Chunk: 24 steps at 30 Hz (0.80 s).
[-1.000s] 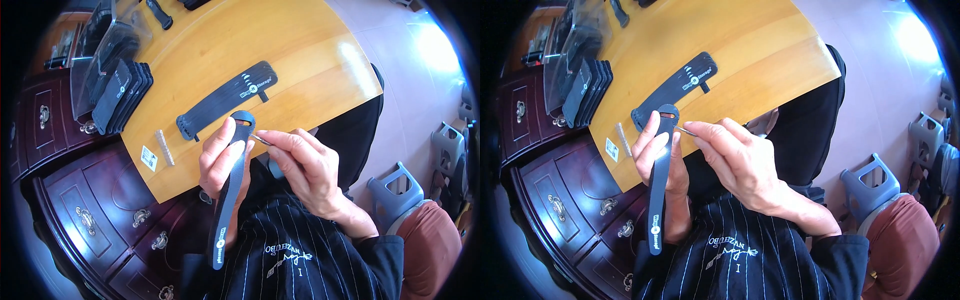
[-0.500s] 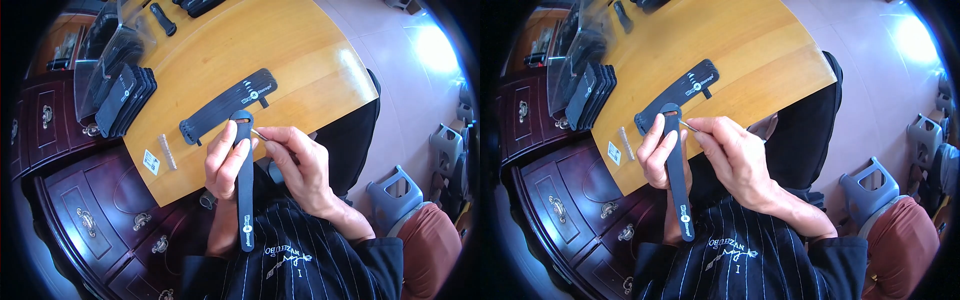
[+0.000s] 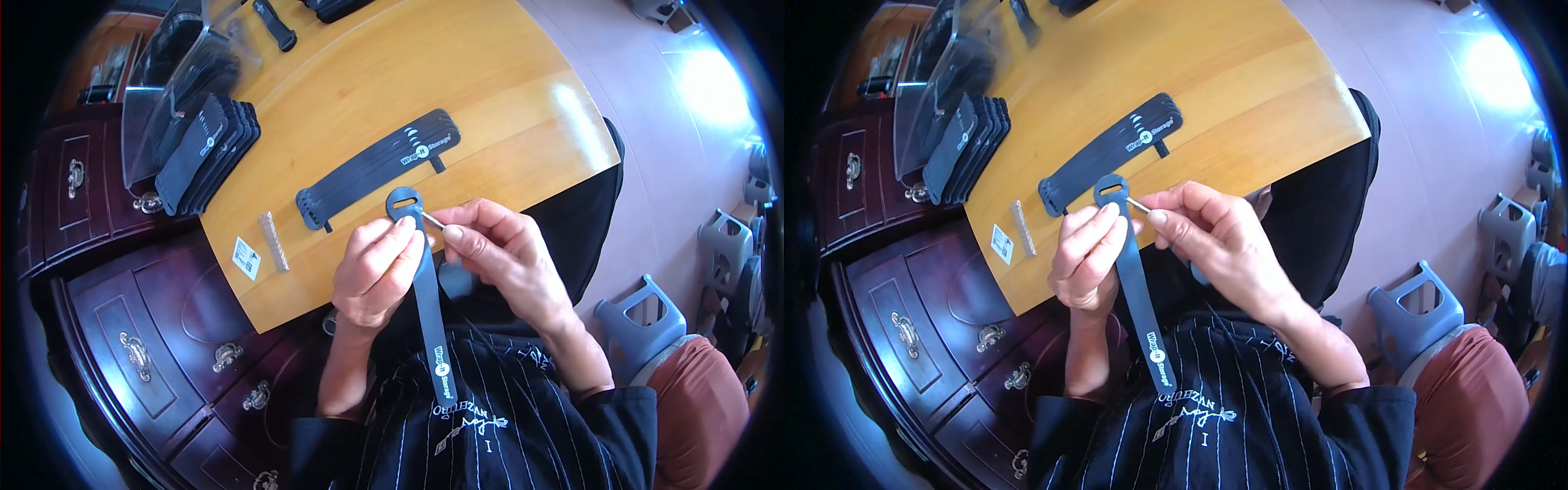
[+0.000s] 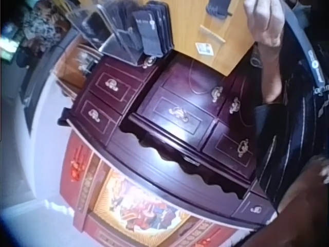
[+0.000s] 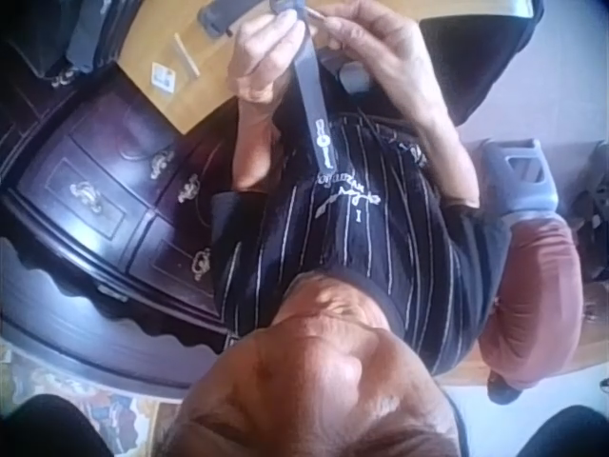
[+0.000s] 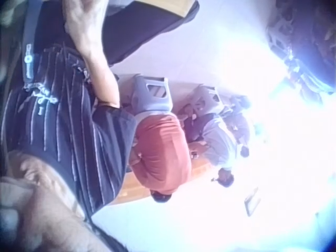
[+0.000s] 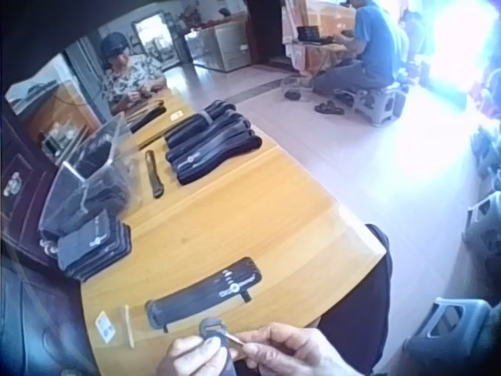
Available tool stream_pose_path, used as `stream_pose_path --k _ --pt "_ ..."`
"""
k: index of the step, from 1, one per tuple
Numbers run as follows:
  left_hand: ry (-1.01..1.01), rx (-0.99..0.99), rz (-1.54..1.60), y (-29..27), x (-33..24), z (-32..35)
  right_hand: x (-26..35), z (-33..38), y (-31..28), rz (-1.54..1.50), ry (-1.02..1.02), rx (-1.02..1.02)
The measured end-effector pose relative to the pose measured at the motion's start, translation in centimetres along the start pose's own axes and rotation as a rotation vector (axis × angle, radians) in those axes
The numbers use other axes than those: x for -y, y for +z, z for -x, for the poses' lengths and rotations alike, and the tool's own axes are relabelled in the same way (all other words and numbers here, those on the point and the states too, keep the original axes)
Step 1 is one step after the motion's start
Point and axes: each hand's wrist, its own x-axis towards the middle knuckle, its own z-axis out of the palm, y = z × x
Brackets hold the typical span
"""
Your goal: Using a small tool to clear out excess material from pre-cut holes in rubber storage straps.
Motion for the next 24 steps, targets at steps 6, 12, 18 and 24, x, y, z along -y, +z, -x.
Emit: stream_pose_path --k 6,12,18,24 --pt "0.03 0.14 -0.035 -0.5 0.1 -0.6 -1.3 -0.5 -0.1 0.744 -0.56 -0.165" --pt "-0.025 0.125 0.086 -0.7 -0.2 -1.0 -0.4 0.2 -0.1 -0.283 0.174 0.029" --pt "-0.053 0.175 0.083 -0.9 -0.2 -0.1 -2.1 -0.2 0.9 0.917 -0.695 -0.252" --pt "-0.161 0.061 0.271 -0.6 -0.4 0.9 -0.6 -0.3 -0.1 -0.051 0.084 0.017"
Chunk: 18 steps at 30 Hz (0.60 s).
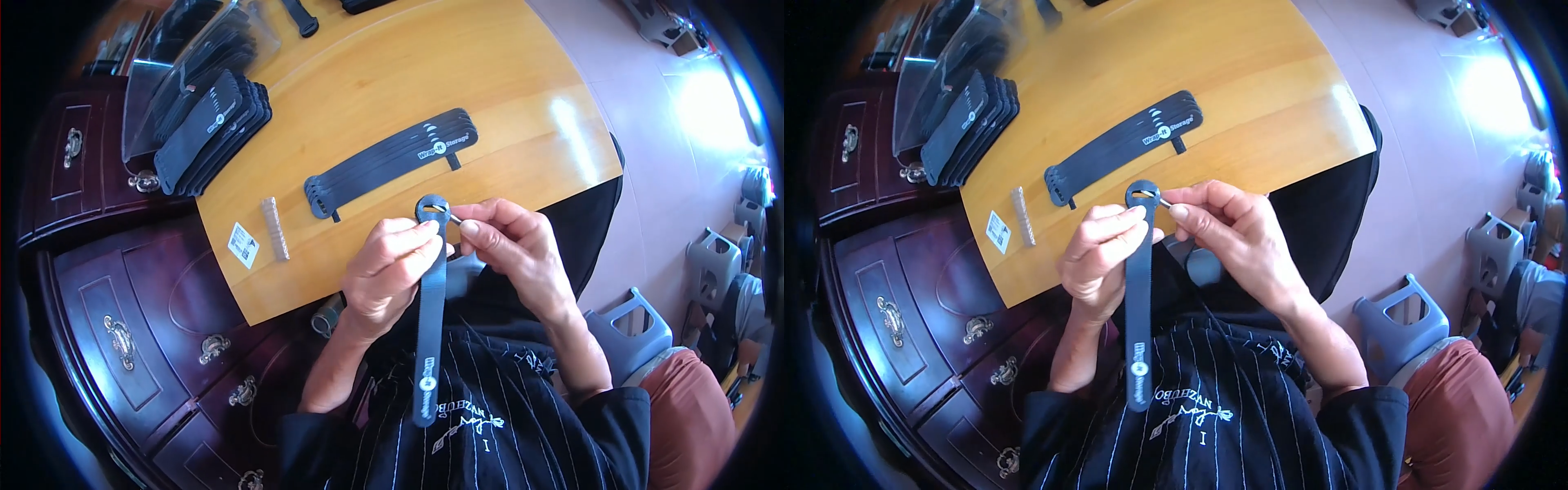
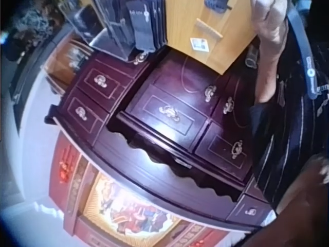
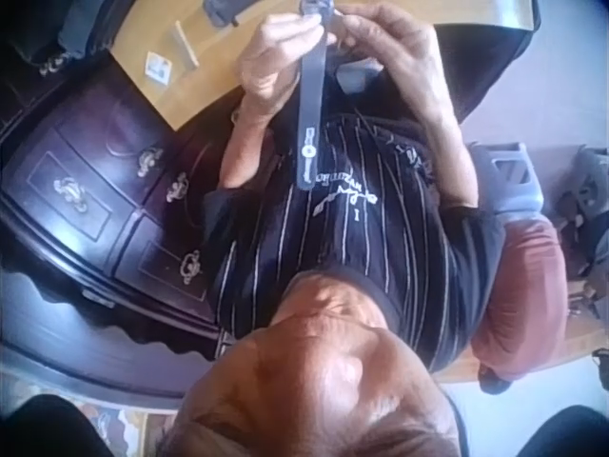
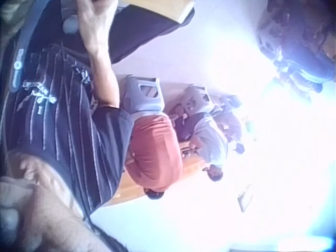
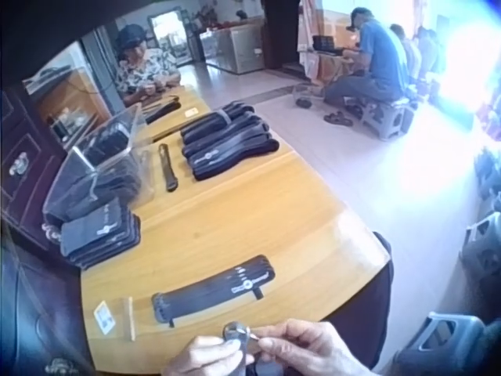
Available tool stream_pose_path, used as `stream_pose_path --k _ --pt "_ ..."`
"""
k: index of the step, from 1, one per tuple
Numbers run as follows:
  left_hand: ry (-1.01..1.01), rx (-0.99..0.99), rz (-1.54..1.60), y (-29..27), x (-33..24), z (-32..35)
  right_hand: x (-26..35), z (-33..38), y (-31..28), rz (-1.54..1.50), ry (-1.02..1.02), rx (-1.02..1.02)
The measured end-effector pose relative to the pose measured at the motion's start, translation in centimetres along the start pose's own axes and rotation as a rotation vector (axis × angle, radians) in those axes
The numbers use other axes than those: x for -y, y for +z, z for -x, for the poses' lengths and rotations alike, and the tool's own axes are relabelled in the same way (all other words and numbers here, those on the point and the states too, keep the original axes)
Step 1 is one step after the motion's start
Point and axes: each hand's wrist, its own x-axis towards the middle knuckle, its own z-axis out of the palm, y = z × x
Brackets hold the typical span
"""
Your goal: Using a small tool to clear out excess material from pre-cut holes in rubber storage straps.
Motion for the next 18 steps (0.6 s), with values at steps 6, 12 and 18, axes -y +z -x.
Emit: stream_pose_path --k 6,12,18 --pt "-0.244 -0.015 0.39 -0.9 -0.3 0.1 1.1 0.0 -0.6 0.721 -0.517 -0.003" --pt "-0.275 0.046 0.475 -2.5 -0.1 -0.1 2.0 -0.5 -1.2 0.716 -0.472 0.241" --pt "-0.282 -0.027 0.636 -1.7 0.3 0.2 2.3 -0.1 -0.4 0.64 -0.403 0.173"
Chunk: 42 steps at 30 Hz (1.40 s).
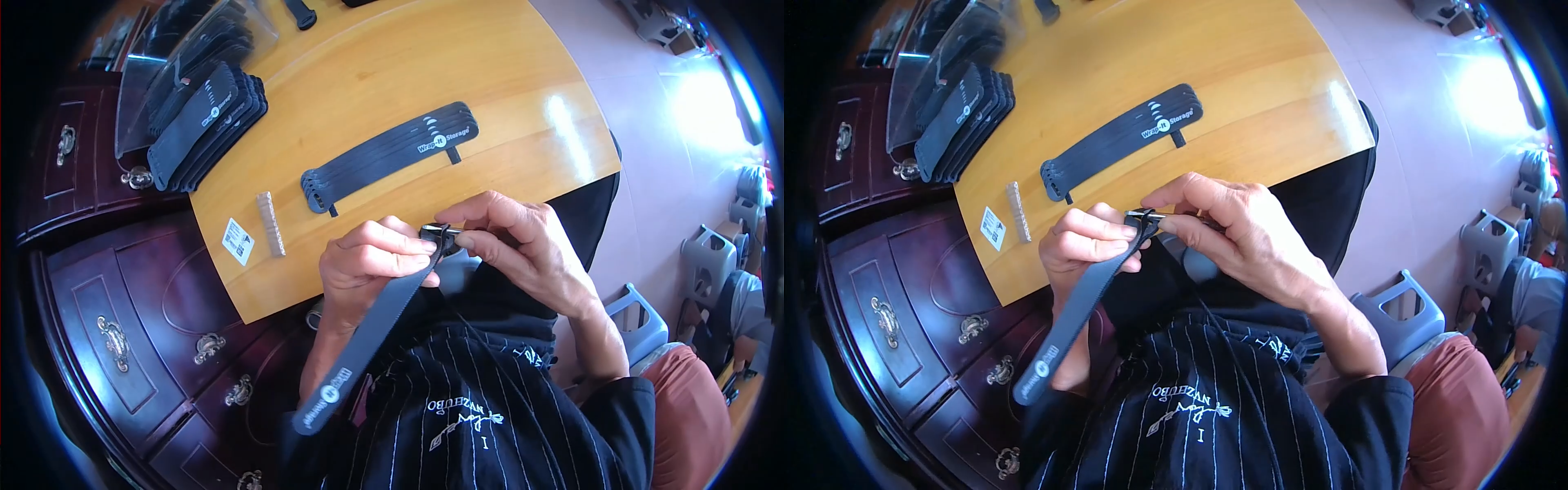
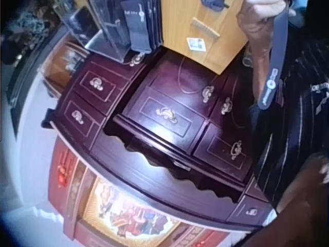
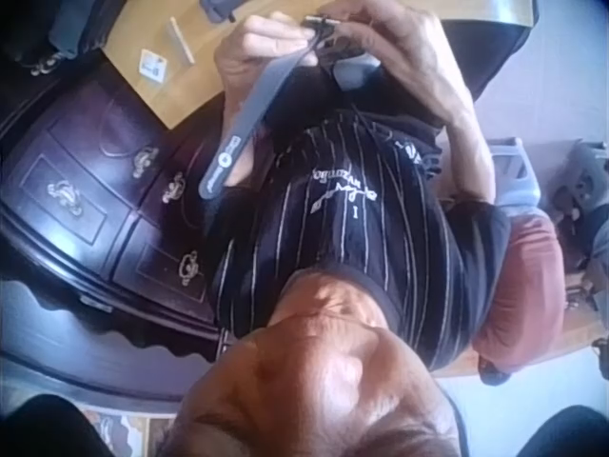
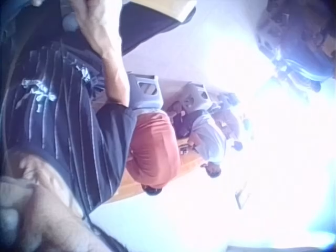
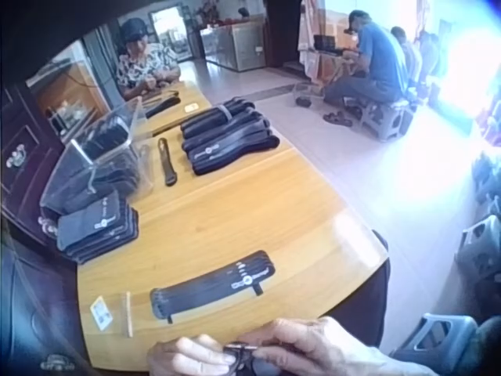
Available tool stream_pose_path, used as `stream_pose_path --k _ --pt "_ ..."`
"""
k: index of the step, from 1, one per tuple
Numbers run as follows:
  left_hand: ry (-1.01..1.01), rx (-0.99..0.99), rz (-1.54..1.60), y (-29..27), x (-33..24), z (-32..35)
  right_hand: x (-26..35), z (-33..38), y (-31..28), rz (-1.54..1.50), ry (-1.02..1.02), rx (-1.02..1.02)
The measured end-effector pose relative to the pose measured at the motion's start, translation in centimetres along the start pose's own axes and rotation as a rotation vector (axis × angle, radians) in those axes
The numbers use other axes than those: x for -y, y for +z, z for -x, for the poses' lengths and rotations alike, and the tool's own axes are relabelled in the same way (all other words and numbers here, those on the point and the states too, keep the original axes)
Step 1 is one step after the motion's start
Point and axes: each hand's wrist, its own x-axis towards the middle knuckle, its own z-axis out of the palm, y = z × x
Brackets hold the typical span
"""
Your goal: Using a small tool to clear out excess material from pre-cut holes in rubber storage straps.
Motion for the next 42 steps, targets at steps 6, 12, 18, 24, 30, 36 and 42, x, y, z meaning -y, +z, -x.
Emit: stream_pose_path --k 6,12,18,24,30,36,42 --pt "0.04 -0.013 0.15 0.3 0.6 -0.2 0.0 0.2 -0.3 -0.231 0.112 0.065" --pt "-0.188 -0.319 0.501 1.6 0.0 -0.3 1.5 0.3 0.9 -0.117 -0.087 -0.11" --pt "-0.327 -0.29 0.331 3.7 -0.8 0.4 2.9 1.0 1.0 0.101 -0.114 -0.178" --pt "-0.251 -0.254 0.197 2.9 -1.4 -0.5 2.1 0.4 0.8 0.008 -0.145 -0.142" --pt "-0.362 -0.214 0.301 3.6 -1.3 -0.4 1.8 0.4 1.1 0.154 -0.183 -0.229" --pt "-0.366 -0.143 0.122 3.5 -1.9 0.0 1.4 -0.6 1.1 0.174 -0.192 -0.224" --pt "-0.463 -0.268 0.363 3.7 -2.7 -0.8 2.9 -1.4 0.8 0.225 -0.232 -0.189"
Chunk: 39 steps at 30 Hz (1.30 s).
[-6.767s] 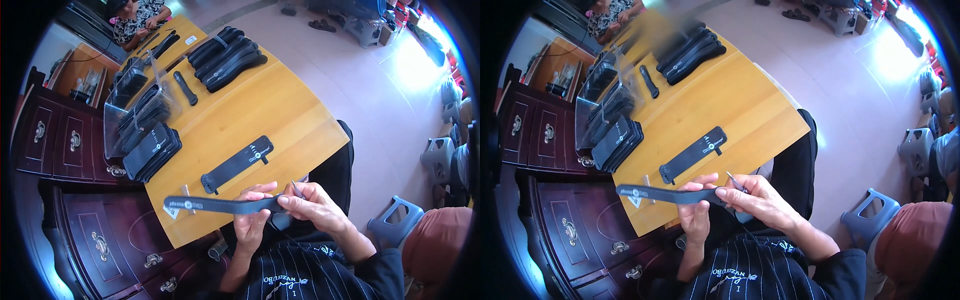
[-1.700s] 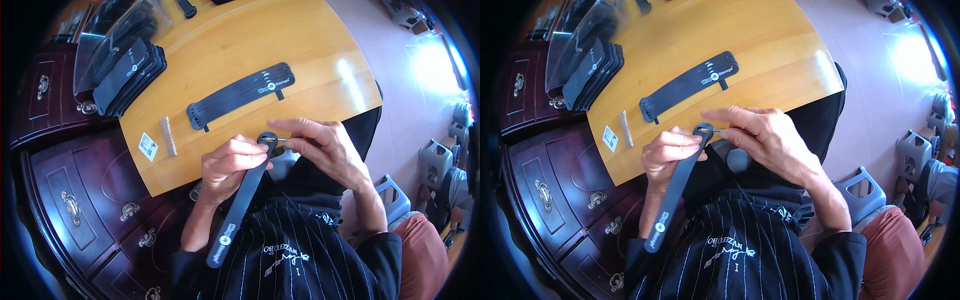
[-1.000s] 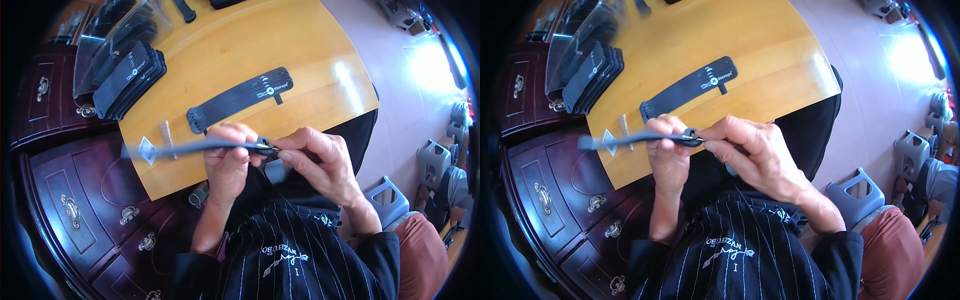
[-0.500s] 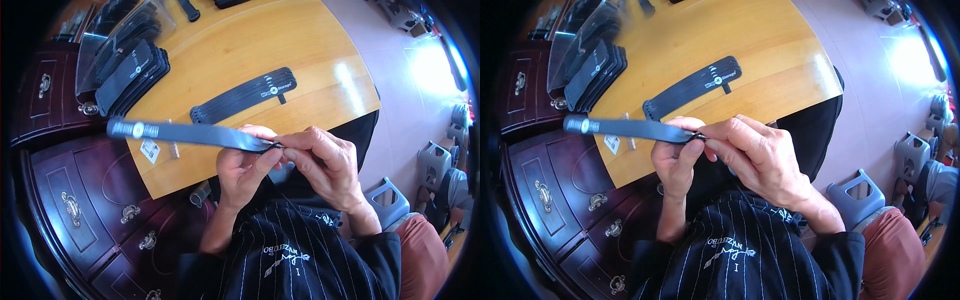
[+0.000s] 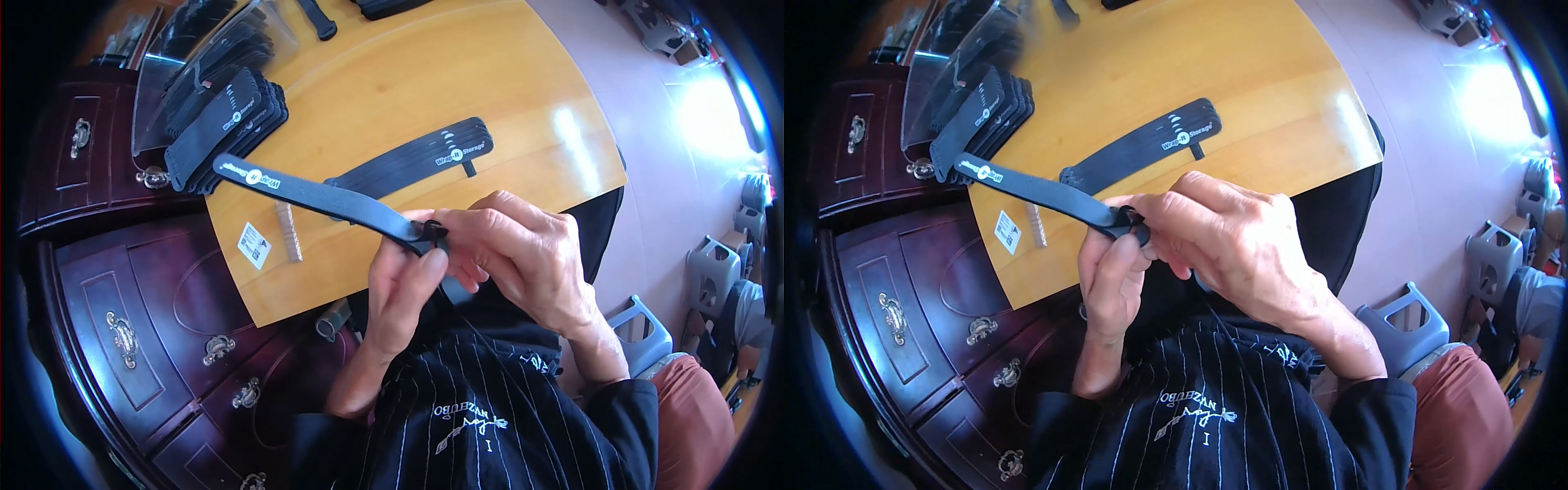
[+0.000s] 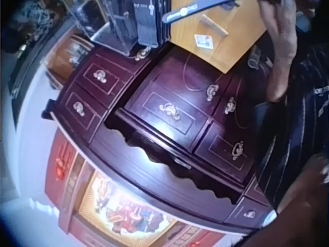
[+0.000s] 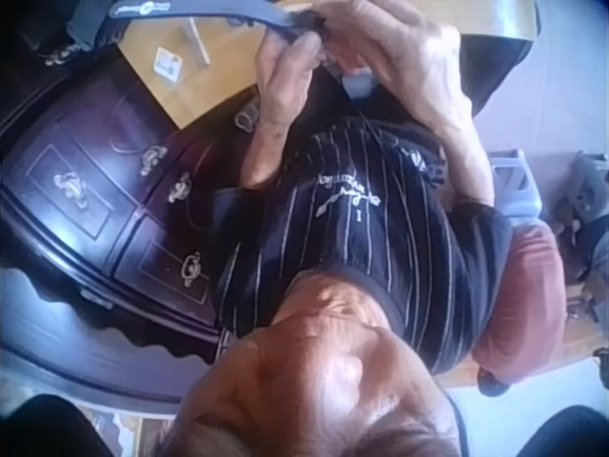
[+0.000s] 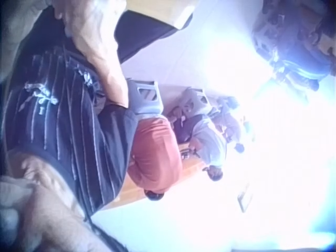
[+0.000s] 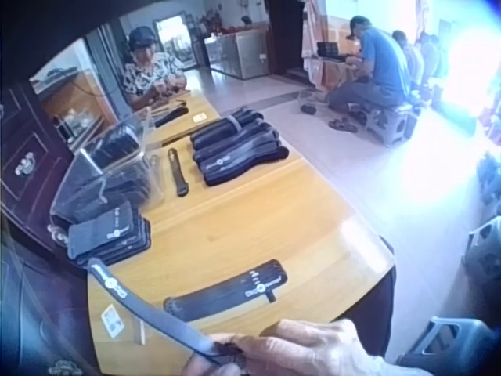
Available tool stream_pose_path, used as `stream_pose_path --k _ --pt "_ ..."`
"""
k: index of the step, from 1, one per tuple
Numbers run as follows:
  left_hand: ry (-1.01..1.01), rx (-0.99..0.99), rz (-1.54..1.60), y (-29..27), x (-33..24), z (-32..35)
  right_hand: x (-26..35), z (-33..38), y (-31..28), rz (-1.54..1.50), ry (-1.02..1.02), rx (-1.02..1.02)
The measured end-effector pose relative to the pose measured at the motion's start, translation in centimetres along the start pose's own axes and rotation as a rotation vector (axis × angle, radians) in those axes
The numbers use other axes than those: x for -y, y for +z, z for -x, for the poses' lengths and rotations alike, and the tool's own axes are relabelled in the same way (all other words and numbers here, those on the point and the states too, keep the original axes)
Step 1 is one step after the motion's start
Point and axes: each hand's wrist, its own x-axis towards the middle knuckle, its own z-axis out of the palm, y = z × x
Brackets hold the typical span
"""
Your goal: Using a small tool to clear out excess material from pre-cut holes in rubber storage straps.
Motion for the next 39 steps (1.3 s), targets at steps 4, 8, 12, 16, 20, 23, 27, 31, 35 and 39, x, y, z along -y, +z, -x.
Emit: stream_pose_path --k 4,8,12,16,20,23,27,31,35,39 --pt "0.058 0.034 -0.11 -0.4 -0.2 -0.4 0.7 0.0 -0.1 0.117 -0.07 0.038" --pt "-0.041 -0.027 -0.176 0.0 -0.6 -0.6 -0.2 0.4 0.7 0.15 -0.084 -0.05" --pt "-0.164 -0.039 -0.216 0.4 -0.2 0.0 -0.4 0.3 0.7 0.169 -0.016 -0.119" --pt "-0.273 0.1 -0.172 1.0 1.0 1.7 -1.9 -1.8 -0.5 0.106 -0.009 -0.298" --pt "-0.092 -0.104 -0.133 0.2 0.9 1.5 -0.8 -2.1 -2.3 0.032 -0.027 -0.016" --pt "0.073 -0.028 -0.06 -1.2 0.4 1.0 -1.1 -0.6 -3.0 -0.071 0.037 0.05" --pt "0.007 -0.117 -0.029 -2.0 -0.1 1.4 -0.6 -0.5 -2.7 -0.119 0.264 0.124" --pt "-0.114 -0.162 -0.107 0.1 -0.2 1.6 -1.2 -1.9 0.8 -0.268 -0.001 0.161" --pt "-0.108 -0.134 -0.271 -0.1 -0.7 1.2 -1.0 -3.0 0.9 -0.273 -0.018 0.135" --pt "-0.15 -0.133 -0.278 0.3 -0.4 0.8 -2.1 -3.3 1.2 -0.251 0.015 0.039"
